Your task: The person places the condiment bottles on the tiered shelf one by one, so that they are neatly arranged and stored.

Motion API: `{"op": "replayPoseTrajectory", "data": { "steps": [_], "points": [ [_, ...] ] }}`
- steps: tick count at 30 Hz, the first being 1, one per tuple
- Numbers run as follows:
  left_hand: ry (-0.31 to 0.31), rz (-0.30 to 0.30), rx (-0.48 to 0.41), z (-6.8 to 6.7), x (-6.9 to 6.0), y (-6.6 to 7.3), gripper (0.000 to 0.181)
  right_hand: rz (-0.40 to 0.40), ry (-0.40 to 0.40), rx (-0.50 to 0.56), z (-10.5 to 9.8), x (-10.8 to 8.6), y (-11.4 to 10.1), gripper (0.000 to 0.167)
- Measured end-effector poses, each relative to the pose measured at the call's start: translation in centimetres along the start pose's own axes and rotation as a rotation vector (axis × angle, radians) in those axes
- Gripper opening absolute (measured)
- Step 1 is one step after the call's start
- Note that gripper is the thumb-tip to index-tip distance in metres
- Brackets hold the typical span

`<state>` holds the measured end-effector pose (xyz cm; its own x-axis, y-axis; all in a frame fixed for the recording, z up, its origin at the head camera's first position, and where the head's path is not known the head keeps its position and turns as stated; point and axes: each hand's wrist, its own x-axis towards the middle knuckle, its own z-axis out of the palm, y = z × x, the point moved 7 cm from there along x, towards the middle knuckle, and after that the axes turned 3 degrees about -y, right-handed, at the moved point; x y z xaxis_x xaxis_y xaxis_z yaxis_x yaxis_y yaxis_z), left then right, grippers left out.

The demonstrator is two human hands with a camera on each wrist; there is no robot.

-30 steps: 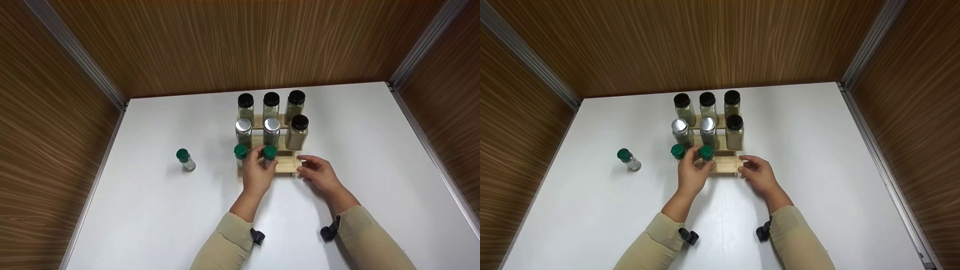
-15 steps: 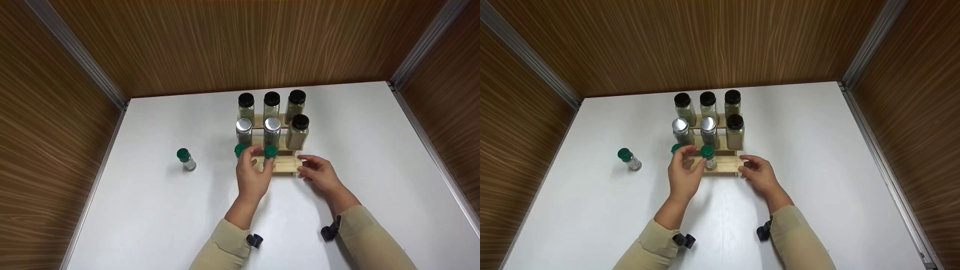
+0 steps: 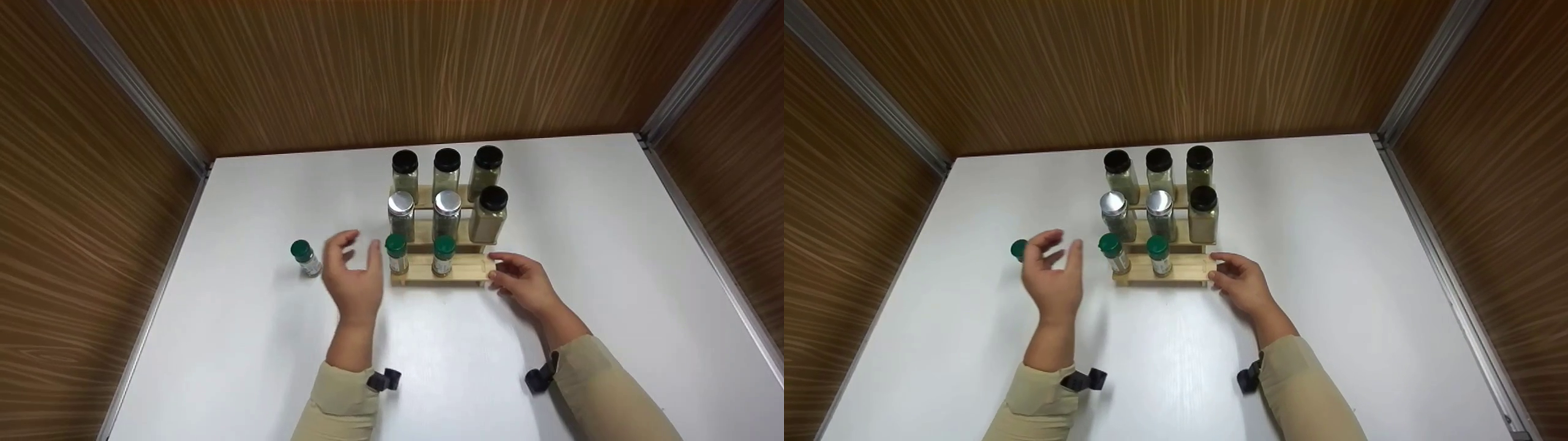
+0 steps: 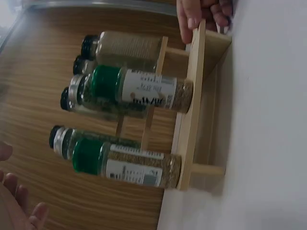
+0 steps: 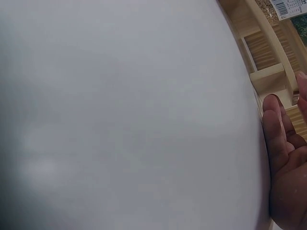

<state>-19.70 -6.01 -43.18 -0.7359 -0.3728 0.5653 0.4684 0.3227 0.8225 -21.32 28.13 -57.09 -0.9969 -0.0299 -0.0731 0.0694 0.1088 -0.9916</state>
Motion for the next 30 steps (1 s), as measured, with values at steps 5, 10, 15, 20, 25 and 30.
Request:
{"op": "replayPoseTrajectory", "data": {
  "steps": [5,10,15,20,25,30],
  "points": [
    [0.141,-0.037,0.088,-3.2,1.1,-2.0,0.047,-0.001,0.000,-0.002,-0.1,0.0,0.0,0.043],
    [0.236,-0.108,0.176,-5.8,1.5,-4.4,0.063,0.004,0.000,-0.005,0.0,0.1,0.1,0.043],
    [0.200,-0.299,0.205,-6.8,1.5,-7.7,0.073,0.017,0.001,-0.008,0.0,0.1,0.2,0.043],
    [0.071,-0.453,0.175,-6.1,1.1,-10.6,0.090,0.030,-0.005,-0.023,-0.1,0.0,0.1,0.044],
    [-0.012,-0.495,0.176,-5.5,0.6,-12.0,0.084,0.032,-0.009,-0.011,0.0,0.0,0.3,0.044],
    [-0.061,-0.462,0.239,-5.4,0.5,-12.4,0.064,0.028,-0.009,-0.004,-0.1,0.0,0.3,0.044]
  ]
}}
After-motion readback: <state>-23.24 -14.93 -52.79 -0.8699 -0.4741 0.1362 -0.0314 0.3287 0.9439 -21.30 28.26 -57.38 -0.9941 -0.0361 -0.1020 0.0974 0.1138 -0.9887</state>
